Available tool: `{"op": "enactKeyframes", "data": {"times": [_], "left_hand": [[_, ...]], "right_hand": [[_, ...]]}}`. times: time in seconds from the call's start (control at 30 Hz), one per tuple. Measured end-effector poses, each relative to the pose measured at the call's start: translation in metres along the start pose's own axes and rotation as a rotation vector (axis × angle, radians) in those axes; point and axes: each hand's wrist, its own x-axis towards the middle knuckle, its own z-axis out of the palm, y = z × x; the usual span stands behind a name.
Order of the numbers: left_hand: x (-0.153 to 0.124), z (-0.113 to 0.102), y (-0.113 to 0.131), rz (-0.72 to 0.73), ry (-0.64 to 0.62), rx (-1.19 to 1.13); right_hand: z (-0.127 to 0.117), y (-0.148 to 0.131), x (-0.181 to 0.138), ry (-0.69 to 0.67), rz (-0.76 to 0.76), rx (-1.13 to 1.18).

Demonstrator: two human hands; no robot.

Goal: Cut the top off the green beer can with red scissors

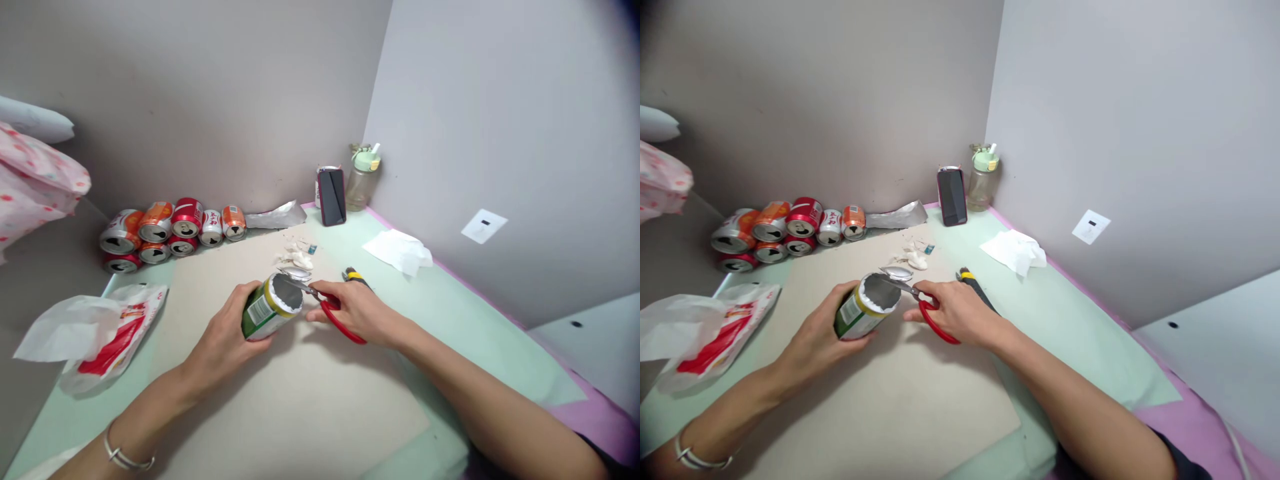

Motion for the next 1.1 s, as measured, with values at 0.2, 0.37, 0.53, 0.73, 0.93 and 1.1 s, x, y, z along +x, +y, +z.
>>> {"op": "enactKeyframes", "data": {"times": [0.2,0.37,0.53,0.73,0.93,1.1], "left_hand": [[0.001,-0.008,0.006,-0.044,-0.024,-0.061],[0.003,-0.019,0.012,-0.066,-0.101,-0.093],[0.004,-0.011,0.005,-0.017,-0.095,-0.093],[0.003,-0.001,0.003,0.017,-0.104,-0.092],[0.004,-0.010,0.009,-0.063,-0.165,-0.164],[0.002,-0.026,0.003,-0.085,-0.276,-0.270]], "right_hand": [[-0.005,0.000,-0.001,-0.017,0.011,0.056],[-0.010,0.001,0.000,-0.137,0.033,0.218],[-0.002,0.006,0.005,-0.080,0.008,0.108],[0.003,0.004,0.005,0.041,-0.034,-0.037],[0.001,0.003,0.003,0.002,-0.041,0.020],[-0.005,0.004,0.001,-0.042,-0.052,0.136]]}}
